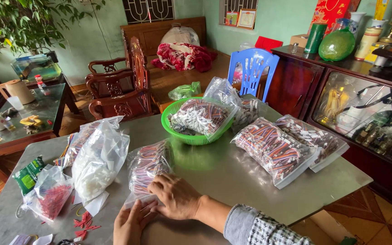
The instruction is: Bagging small bundles of electrical wires into plastic bags
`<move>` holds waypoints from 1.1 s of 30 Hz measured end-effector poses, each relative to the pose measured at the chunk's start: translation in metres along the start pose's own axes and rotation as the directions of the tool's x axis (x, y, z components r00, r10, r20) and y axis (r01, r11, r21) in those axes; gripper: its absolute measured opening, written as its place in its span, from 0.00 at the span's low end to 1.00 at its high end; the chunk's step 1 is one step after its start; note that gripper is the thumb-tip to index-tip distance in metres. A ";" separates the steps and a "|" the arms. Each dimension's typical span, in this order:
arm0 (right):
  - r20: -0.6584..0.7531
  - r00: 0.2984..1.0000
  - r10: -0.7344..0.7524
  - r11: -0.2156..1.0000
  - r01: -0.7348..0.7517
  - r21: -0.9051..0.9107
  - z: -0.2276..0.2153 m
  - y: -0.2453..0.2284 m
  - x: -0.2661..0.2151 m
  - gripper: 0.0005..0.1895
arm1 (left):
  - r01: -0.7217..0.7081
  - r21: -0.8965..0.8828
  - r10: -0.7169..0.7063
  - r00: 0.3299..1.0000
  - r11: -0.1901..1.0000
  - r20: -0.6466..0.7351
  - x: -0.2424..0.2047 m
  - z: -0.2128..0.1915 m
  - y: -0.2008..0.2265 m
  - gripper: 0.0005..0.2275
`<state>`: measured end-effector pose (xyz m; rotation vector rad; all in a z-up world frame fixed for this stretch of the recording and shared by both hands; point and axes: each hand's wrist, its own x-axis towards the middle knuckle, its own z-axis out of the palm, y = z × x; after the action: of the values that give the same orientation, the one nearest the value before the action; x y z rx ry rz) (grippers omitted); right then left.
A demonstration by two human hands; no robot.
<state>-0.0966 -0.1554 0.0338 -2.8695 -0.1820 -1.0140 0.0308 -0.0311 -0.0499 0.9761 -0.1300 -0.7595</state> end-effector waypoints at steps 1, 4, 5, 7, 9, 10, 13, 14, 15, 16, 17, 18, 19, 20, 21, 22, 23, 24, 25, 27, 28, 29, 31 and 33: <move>-0.043 0.998 -0.054 0.998 0.053 -0.019 0.001 -0.002 -0.001 0.20 | -0.071 0.012 0.070 0.995 0.997 0.071 0.004 -0.006 -0.004 0.12; -0.046 0.997 -0.068 0.994 0.063 -0.094 0.010 0.004 0.000 0.15 | -0.102 0.128 0.089 0.990 0.987 0.108 -0.018 0.008 0.012 0.07; -0.045 0.997 -0.068 0.994 0.064 -0.092 0.009 0.005 -0.001 0.15 | -0.102 0.128 0.089 0.990 0.987 0.106 -0.020 0.011 0.015 0.07; -0.088 0.990 -0.110 0.980 0.093 -0.178 0.007 0.008 -0.001 0.04 | -0.047 0.164 0.031 0.994 0.985 0.101 -0.024 0.015 0.020 0.15; -0.050 0.993 -0.105 0.982 0.095 -0.162 0.005 0.016 -0.004 0.05 | -0.072 0.178 0.051 0.992 0.981 0.119 -0.024 0.015 0.018 0.14; -0.012 0.995 -0.096 0.985 0.093 -0.147 0.004 0.019 -0.006 0.06 | -0.094 0.194 0.068 0.988 0.977 0.139 -0.025 0.015 0.016 0.13; 0.157 0.986 -0.053 0.996 0.041 0.077 0.004 0.025 -0.006 0.13 | -0.091 0.347 0.037 0.987 0.933 0.159 -0.003 -0.001 -0.010 0.12; 0.156 0.987 -0.046 0.996 0.034 0.076 0.002 0.024 -0.005 0.13 | -0.088 0.351 0.032 0.986 0.932 0.162 -0.008 0.007 -0.008 0.12; 0.178 0.983 -0.038 0.997 0.024 0.078 0.000 0.022 -0.004 0.10 | -0.104 0.478 0.047 0.990 0.872 0.130 -0.014 0.013 -0.005 0.13; 0.200 0.979 -0.032 0.997 0.017 0.080 -0.002 0.020 -0.002 0.10 | -0.116 0.596 0.070 0.992 0.795 0.101 -0.020 0.020 -0.002 0.15; 0.200 0.979 -0.028 0.997 0.012 0.078 -0.003 0.018 -0.001 0.10 | -0.116 0.597 0.067 0.992 0.794 0.104 -0.023 0.025 0.001 0.15; 0.183 0.983 0.000 0.997 -0.014 0.074 -0.003 0.016 0.001 0.09 | -0.081 0.647 0.056 0.997 0.758 0.060 -0.026 0.029 0.005 0.15; 0.167 0.986 0.028 0.997 -0.040 0.070 -0.003 0.014 0.003 0.10 | -0.046 0.692 0.049 0.999 0.720 0.015 -0.028 0.034 0.010 0.16; 0.166 0.986 0.029 0.997 -0.041 0.070 -0.001 0.013 0.004 0.10 | -0.046 0.693 0.049 0.999 0.720 0.016 -0.030 0.037 0.012 0.16; 0.163 0.984 0.070 0.989 -0.090 0.120 0.001 0.011 0.005 0.05 | -0.015 0.692 0.040 0.999 0.722 -0.020 -0.032 0.039 0.014 0.17; 0.164 0.980 0.109 0.976 -0.137 0.170 0.003 0.009 0.006 0.00 | 0.016 0.688 0.031 0.998 0.725 -0.056 -0.033 0.042 0.016 0.19; 0.164 0.980 0.110 0.976 -0.137 0.169 0.004 0.010 0.006 0.00 | 0.016 0.688 0.030 0.998 0.726 -0.056 -0.033 0.042 0.016 0.19; 0.179 0.968 0.177 0.957 -0.212 0.199 0.004 0.010 0.007 0.03 | 0.020 0.713 0.047 0.996 0.701 -0.074 -0.033 0.042 0.016 0.17; 0.197 0.950 0.243 0.931 -0.285 0.227 0.006 0.010 0.007 0.06 | 0.025 0.737 0.064 0.994 0.675 -0.092 -0.032 0.042 0.015 0.16; 0.238 0.928 0.289 0.894 -0.350 0.280 0.004 0.010 0.010 0.10 | 0.021 0.734 0.069 0.993 0.679 -0.092 -0.034 0.042 0.016 0.16; 0.280 0.901 0.332 0.848 -0.415 0.329 0.003 0.011 0.011 0.15 | 0.017 0.733 0.074 0.993 0.680 -0.091 -0.035 0.042 0.017 0.16; 0.282 0.900 0.332 0.848 -0.416 0.329 0.000 0.012 0.013 0.15 | 0.019 0.732 0.072 0.993 0.681 -0.093 -0.032 0.040 0.014 0.16; 0.415 0.801 0.432 0.671 -0.593 0.445 -0.005 0.015 0.017 0.14 | -0.045 0.627 0.089 0.995 0.778 -0.040 -0.028 0.035 0.007 0.15; 0.415 0.793 0.445 0.636 -0.607 0.476 -0.004 0.021 0.017 0.13 | -0.046 0.644 0.097 0.994 0.764 -0.044 -0.029 0.036 0.008 0.15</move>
<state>-0.0832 -0.1752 0.0468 -2.2241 0.2862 -0.3568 -0.0015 -0.0354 -0.0159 1.6479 -0.3811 -0.6088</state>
